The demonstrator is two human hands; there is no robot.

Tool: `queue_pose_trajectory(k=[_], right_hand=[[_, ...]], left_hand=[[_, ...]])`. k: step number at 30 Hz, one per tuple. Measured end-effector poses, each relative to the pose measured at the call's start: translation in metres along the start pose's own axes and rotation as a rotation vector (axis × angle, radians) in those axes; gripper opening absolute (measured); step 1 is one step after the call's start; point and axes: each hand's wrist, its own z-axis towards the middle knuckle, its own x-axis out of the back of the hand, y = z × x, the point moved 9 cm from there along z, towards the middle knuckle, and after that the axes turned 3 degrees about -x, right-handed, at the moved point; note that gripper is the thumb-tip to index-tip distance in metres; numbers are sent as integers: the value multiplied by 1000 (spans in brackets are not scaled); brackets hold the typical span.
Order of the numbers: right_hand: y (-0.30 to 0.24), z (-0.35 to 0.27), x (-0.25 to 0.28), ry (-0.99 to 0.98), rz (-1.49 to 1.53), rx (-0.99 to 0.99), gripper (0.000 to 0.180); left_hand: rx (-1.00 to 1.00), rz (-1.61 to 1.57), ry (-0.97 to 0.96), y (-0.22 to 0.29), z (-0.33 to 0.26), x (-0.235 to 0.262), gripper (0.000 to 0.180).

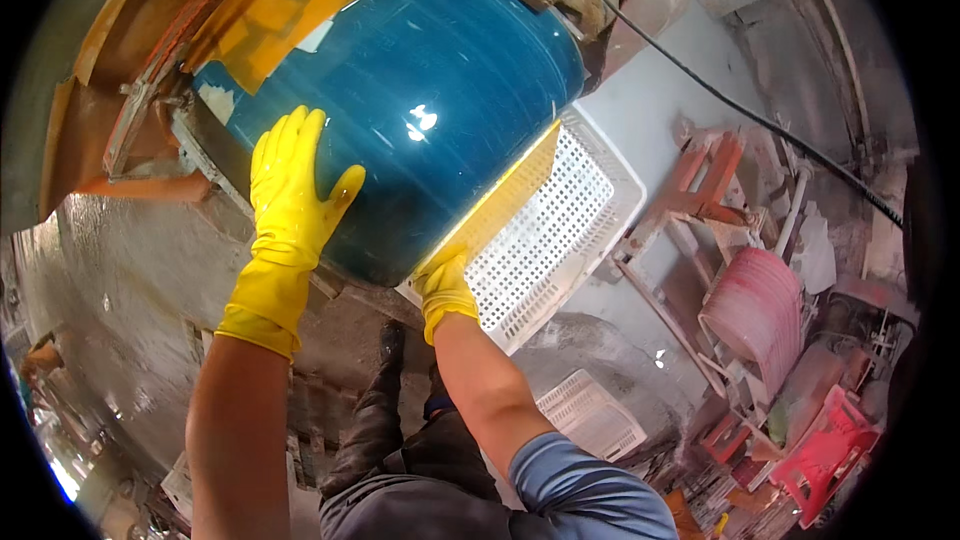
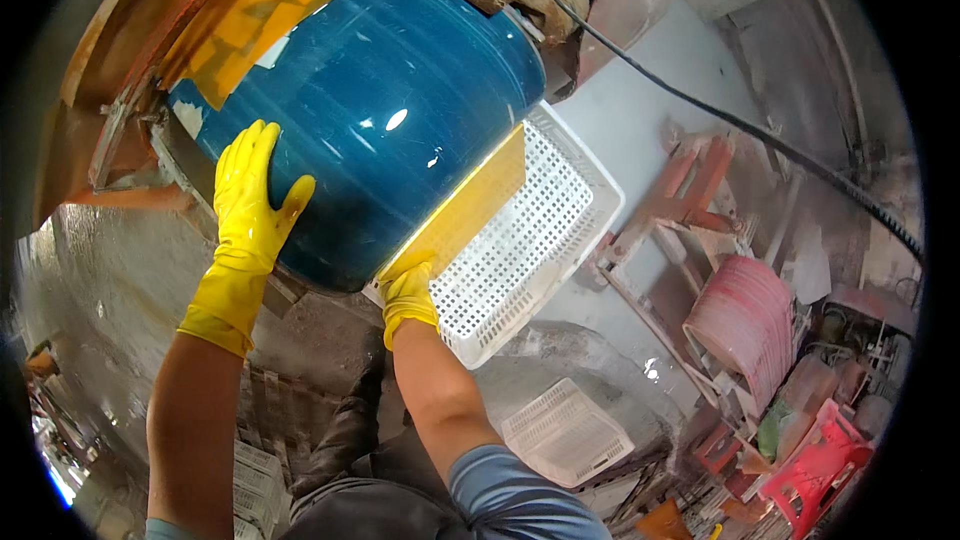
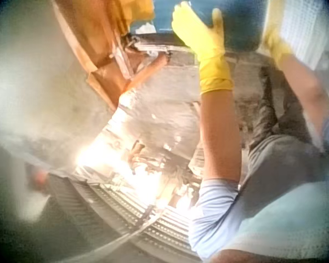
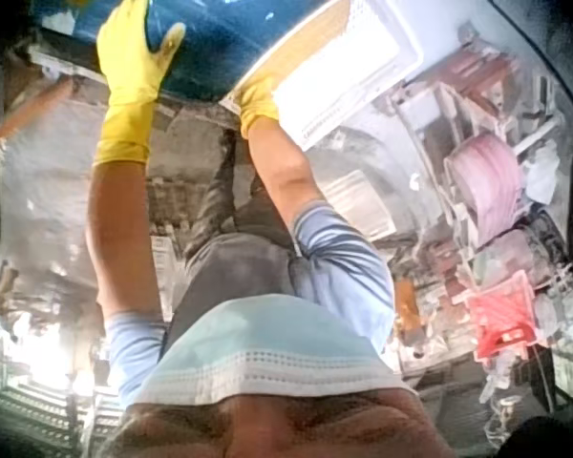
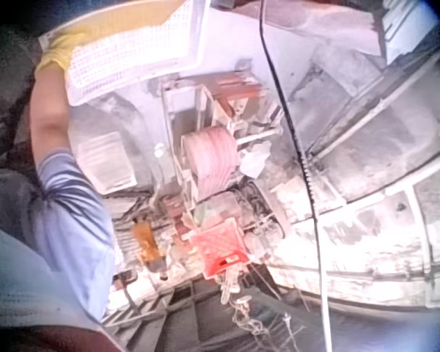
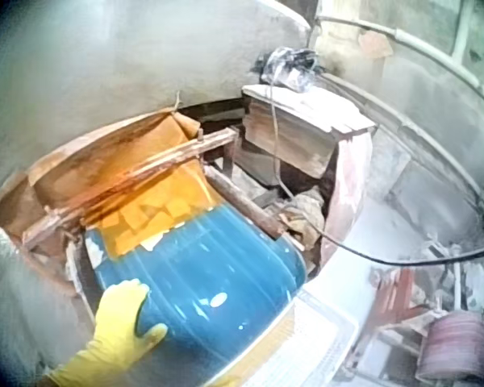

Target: The person collects small square tiles from a conveyor belt and places them into a white plastic basket. The person then carries the basket to a stack of other baskets and sets it down before returning to the conveyor to continue collecting tiles.

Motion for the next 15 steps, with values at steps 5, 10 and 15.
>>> queue_pose_trajectory(k=[5,10,15], right_hand=[[4,-17,8,-24,0,-28,70],[15,-6,-4,-70,-11,-40,70],[16,-8,-17,-109,-3,-53,71]], left_hand=[[2,-21,4,-4,1,0,73],[-55,-33,69,-4,6,6,75],[-23,5,17,2,3,4,75]])
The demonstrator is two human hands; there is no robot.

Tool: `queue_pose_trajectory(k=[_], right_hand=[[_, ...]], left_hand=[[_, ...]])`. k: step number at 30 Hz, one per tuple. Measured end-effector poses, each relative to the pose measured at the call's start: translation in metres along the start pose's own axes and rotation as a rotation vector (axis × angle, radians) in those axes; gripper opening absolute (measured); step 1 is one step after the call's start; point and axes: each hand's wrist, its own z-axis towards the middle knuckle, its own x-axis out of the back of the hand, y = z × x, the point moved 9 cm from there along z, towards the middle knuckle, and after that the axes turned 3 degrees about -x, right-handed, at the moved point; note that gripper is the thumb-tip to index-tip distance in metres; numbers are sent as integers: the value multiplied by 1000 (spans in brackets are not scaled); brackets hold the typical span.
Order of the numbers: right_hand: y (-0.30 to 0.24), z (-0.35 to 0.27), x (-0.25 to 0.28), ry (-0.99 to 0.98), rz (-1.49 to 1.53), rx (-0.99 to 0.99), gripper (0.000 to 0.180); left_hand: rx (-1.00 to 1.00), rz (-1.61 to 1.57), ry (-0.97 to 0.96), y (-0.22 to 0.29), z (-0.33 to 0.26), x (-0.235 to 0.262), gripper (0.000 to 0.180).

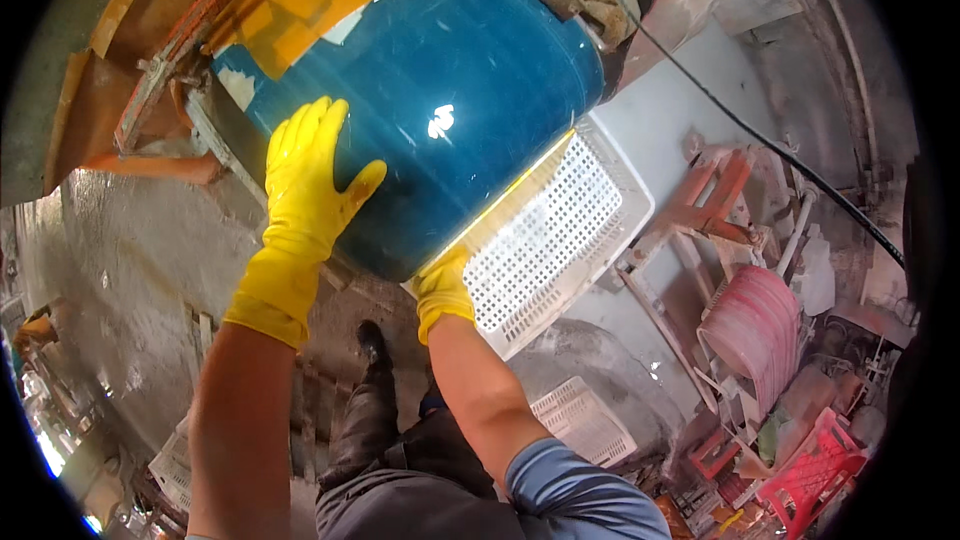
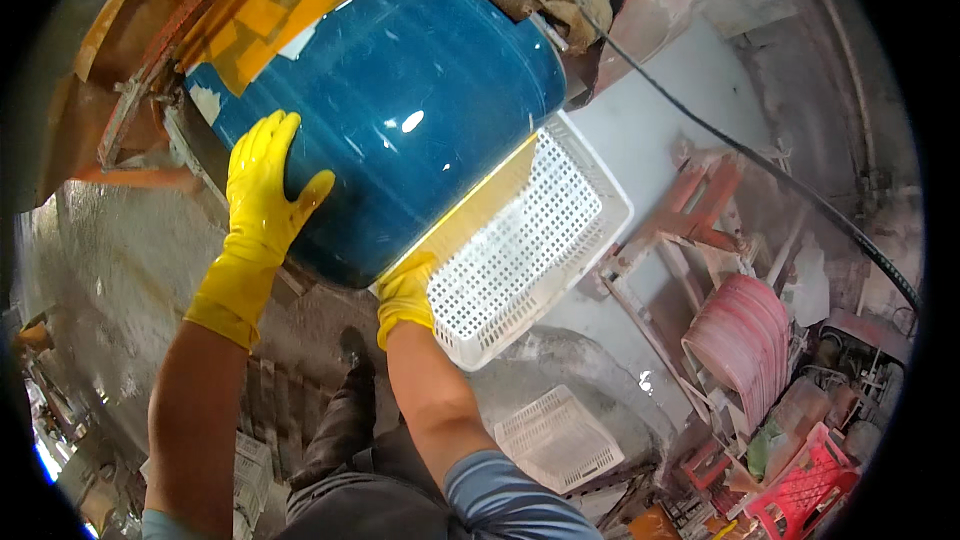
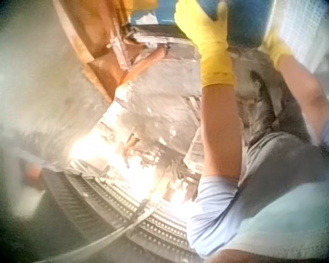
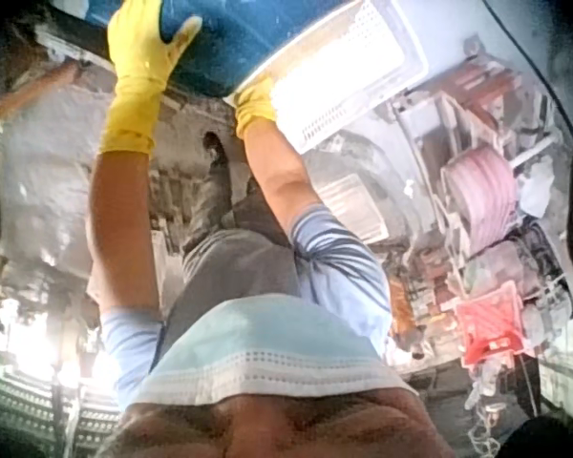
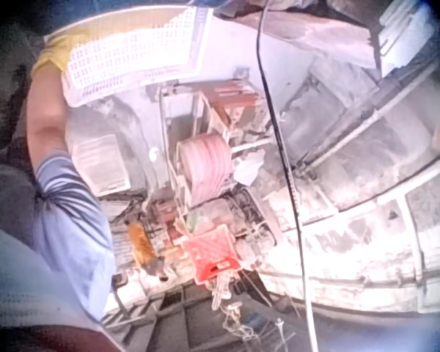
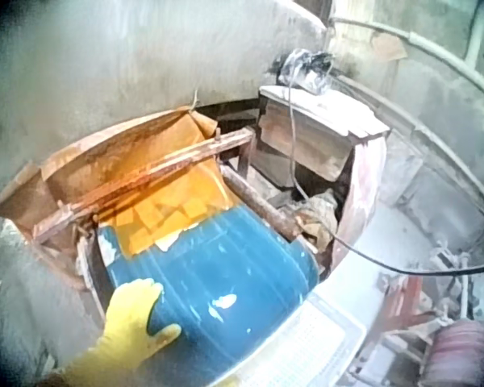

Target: The person collects small square tiles from a conveyor belt and places them into a white plastic basket. The person then carries the basket to a stack of other baskets and sets it down before returning to the conveyor to continue collecting tiles.

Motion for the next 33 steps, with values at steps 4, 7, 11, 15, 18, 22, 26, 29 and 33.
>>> queue_pose_trajectory(k=[4,7,11,15,18,22,26,29,33], right_hand=[[-1,-9,-2,8,-26,-4,72],[-1,-12,-2,5,-39,4,72],[3,-2,-6,-16,-61,8,73],[4,-7,-8,-28,-84,12,73],[-18,-23,17,132,-332,82,62],[-69,-97,-20,528,-736,769,65],[29,-171,-219,262,-1385,1309,63],[51,-144,-240,679,-1631,1496,72],[69,-144,-253,767,-1710,1459,83]], left_hand=[[-4,-29,14,-6,0,3,73],[-54,-39,31,-4,0,5,74],[-75,-29,65,-9,1,5,78],[-95,-53,75,-3,1,6,77],[-87,-76,88,-6,3,12,77],[-72,-72,39,-17,1,4,81],[-38,-84,64,-26,-7,10,75],[-17,-142,76,-24,-6,5,63],[6,-238,201,-29,-12,5,51]])
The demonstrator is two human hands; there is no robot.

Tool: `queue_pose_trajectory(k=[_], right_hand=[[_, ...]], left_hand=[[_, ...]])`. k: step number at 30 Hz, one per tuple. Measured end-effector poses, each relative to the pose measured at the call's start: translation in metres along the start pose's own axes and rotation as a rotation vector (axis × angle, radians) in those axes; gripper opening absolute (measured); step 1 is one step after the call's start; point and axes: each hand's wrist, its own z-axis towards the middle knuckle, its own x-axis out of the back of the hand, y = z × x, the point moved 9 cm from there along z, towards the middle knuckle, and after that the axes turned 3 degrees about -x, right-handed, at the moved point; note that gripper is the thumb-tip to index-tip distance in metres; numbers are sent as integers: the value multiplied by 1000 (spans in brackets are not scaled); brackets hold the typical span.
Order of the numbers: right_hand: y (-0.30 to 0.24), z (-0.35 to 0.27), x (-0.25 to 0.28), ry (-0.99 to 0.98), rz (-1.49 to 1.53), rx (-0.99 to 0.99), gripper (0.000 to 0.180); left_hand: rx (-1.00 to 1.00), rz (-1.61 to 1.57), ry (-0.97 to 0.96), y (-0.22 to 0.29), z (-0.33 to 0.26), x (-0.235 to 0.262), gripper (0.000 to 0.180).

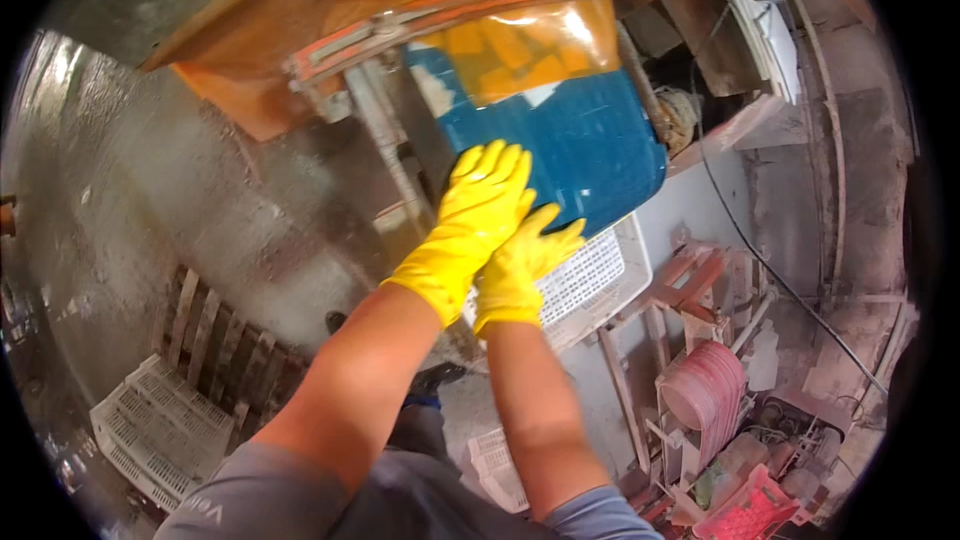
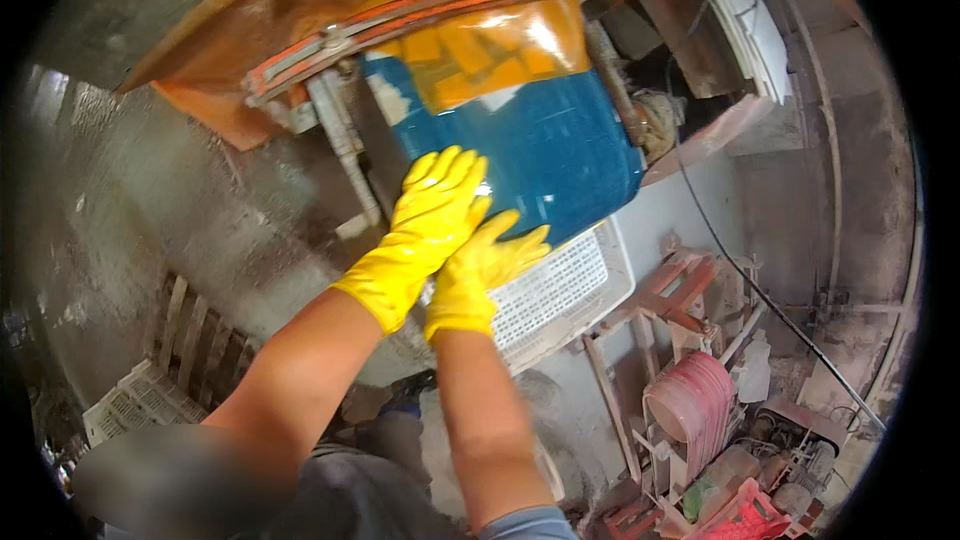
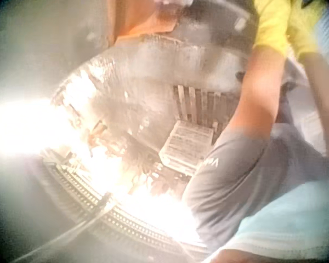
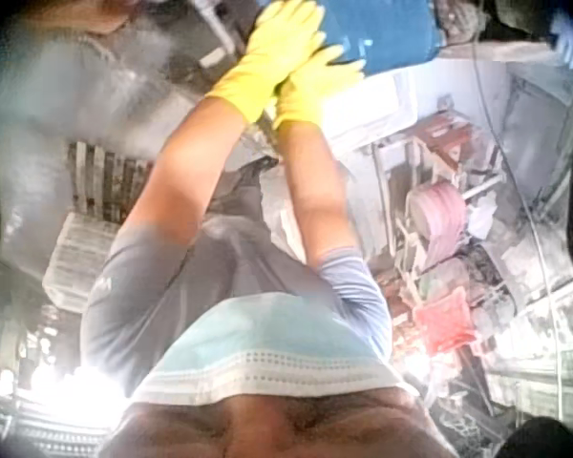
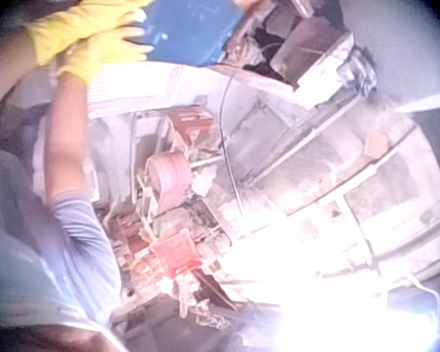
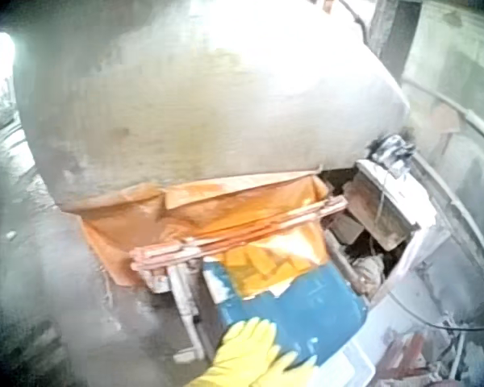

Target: The person collects small square tiles from a conveyor belt and places them into a white plastic basket. The person then carries the basket to a stack of other baskets and sets it down before returning to the conveyor to continue collecting tiles.

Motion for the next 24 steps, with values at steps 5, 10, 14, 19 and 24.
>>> queue_pose_trajectory(k=[5,10,14,19,24], right_hand=[[17,26,-25,-76,-366,200,82],[-16,-2,5,-55,-199,-42,84],[-31,-12,10,-58,-252,-88,81],[-32,-14,18,-11,-203,-121,81],[-39,-11,13,28,-146,-68,79]], left_hand=[[-33,-321,15,-7,-8,31,46],[-176,-272,-297,-57,-109,103,64],[600,-110,-665,-193,-325,179,66],[1702,261,-741,-231,-693,383,65],[1910,-65,-599,-134,-833,428,59]])
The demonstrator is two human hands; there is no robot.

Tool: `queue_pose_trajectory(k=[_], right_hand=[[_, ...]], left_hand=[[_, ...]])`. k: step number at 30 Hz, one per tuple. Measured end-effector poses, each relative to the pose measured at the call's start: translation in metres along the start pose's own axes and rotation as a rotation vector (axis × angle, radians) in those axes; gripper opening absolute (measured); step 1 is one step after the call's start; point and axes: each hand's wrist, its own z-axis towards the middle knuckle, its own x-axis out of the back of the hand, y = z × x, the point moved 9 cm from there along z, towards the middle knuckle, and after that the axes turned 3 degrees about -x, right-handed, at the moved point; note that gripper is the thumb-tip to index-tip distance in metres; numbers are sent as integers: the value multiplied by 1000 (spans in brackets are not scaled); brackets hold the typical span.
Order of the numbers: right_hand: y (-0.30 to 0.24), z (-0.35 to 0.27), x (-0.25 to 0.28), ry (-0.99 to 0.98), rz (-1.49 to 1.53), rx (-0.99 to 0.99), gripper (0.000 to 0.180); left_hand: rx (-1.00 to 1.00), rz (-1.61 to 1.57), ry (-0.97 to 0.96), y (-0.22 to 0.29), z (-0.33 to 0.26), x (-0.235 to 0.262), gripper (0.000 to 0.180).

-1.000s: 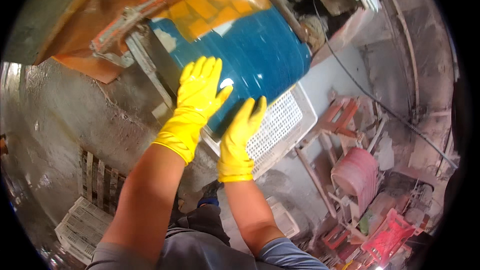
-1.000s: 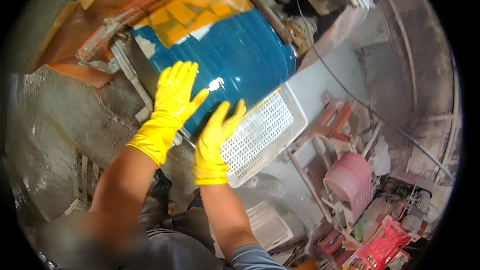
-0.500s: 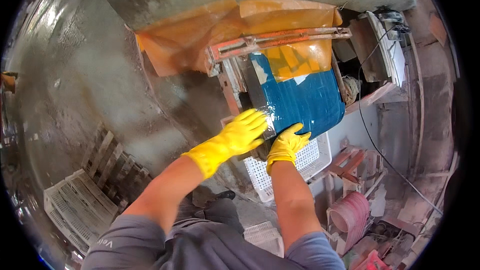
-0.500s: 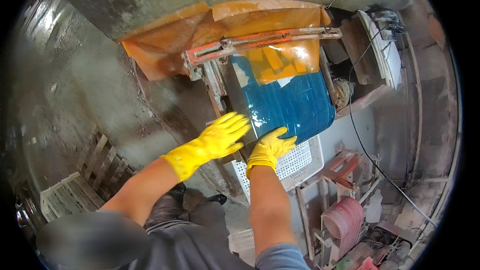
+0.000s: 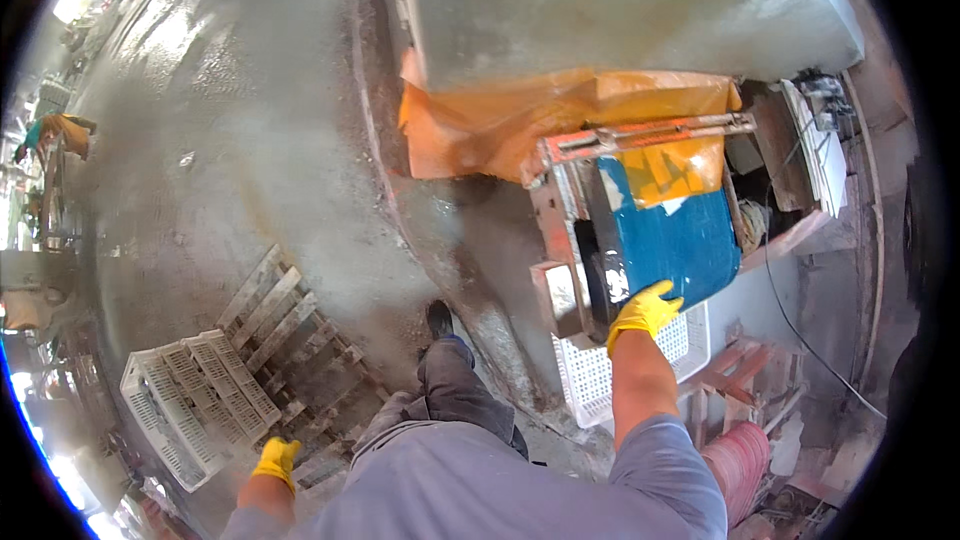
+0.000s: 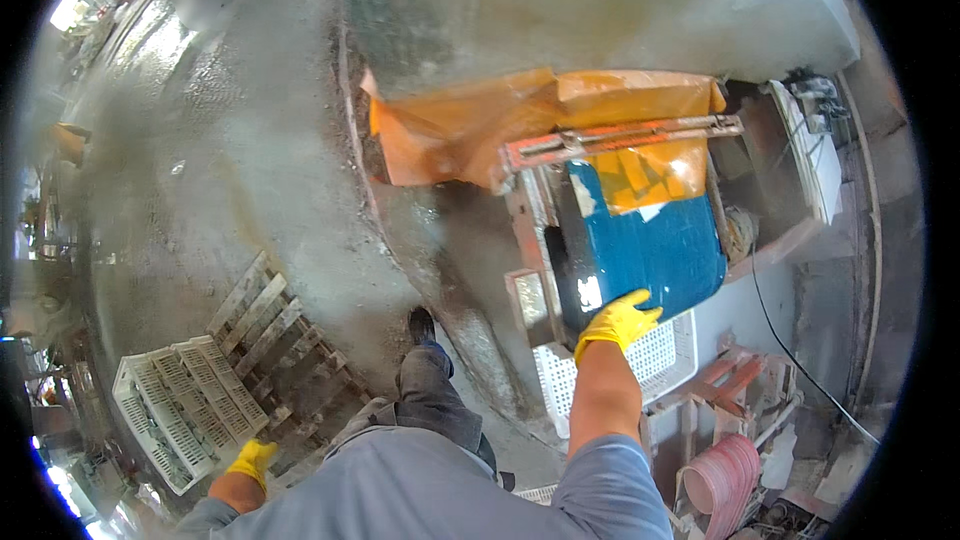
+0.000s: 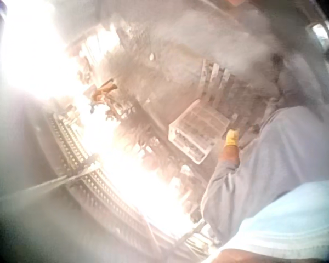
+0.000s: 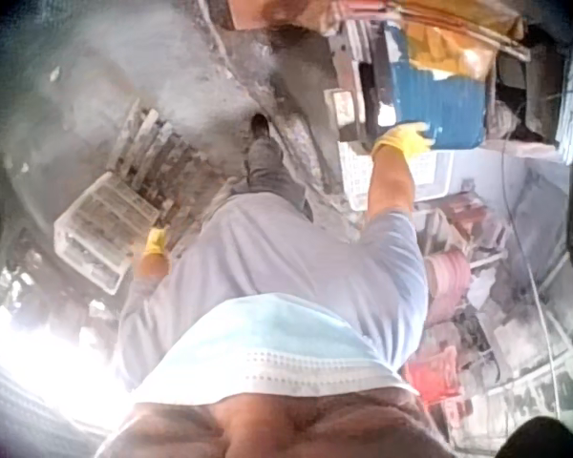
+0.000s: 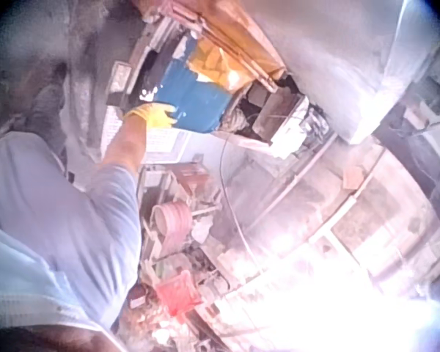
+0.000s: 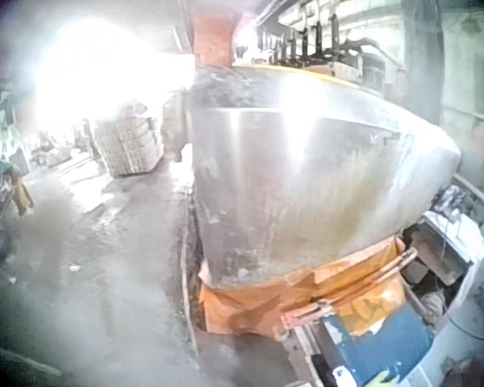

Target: The person collects small square tiles from a conveyor belt and places them into a white plastic basket. The person then carries the basket to a stack of other baskets and sets it down before returning to the conveyor to continue collecting tiles.

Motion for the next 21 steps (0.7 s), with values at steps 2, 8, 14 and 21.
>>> queue_pose_trajectory(k=[2,8,14,21], right_hand=[[0,-2,0,17,6,35,78],[37,16,-10,5,26,30,76],[-12,-18,-1,-485,-765,386,69],[-16,-197,-83,16,-455,690,68]], left_hand=[[77,-27,-146,-12,5,-19,62],[-479,62,-21,213,14,47,71],[-862,-236,70,395,-1,199,64],[-782,-570,353,355,81,287,62]])
